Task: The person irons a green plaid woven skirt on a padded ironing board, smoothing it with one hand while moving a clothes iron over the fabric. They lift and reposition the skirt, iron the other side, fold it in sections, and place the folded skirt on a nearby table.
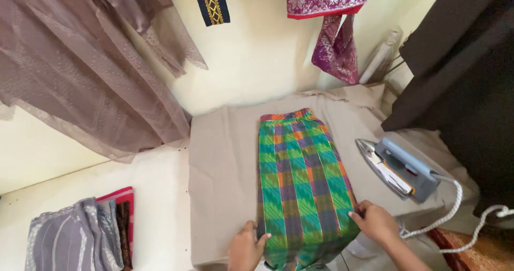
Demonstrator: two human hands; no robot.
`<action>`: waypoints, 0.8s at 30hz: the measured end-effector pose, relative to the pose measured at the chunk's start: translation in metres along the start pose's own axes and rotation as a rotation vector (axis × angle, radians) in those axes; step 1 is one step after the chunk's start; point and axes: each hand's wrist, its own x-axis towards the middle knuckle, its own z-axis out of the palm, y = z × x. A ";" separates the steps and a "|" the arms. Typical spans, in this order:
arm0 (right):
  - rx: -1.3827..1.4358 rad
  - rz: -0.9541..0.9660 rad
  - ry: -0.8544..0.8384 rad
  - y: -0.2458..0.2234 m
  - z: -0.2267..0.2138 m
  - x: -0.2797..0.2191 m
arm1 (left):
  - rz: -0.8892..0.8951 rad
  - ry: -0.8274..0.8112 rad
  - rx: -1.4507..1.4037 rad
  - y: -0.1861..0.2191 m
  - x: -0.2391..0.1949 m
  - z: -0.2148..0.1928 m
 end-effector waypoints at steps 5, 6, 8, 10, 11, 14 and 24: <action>0.127 -0.022 0.178 -0.003 0.018 -0.009 | 0.062 0.005 0.045 0.003 -0.001 0.010; 0.160 -0.056 0.259 0.002 0.030 -0.002 | 0.114 0.062 0.047 0.003 -0.001 0.013; 0.231 -0.078 0.284 -0.002 0.026 -0.012 | 0.143 0.082 0.042 -0.003 0.001 0.025; 0.303 -0.100 0.313 -0.001 0.027 -0.012 | 0.173 0.104 0.035 -0.004 0.002 0.030; 0.376 -0.175 0.344 0.002 0.030 -0.009 | 0.143 0.084 -0.008 -0.003 0.001 0.029; 0.544 -0.292 0.352 0.004 0.025 -0.004 | 0.111 0.073 -0.136 0.007 -0.002 0.017; 0.776 -0.152 0.150 -0.078 -0.085 -0.035 | 0.316 0.224 -0.497 0.054 0.021 -0.047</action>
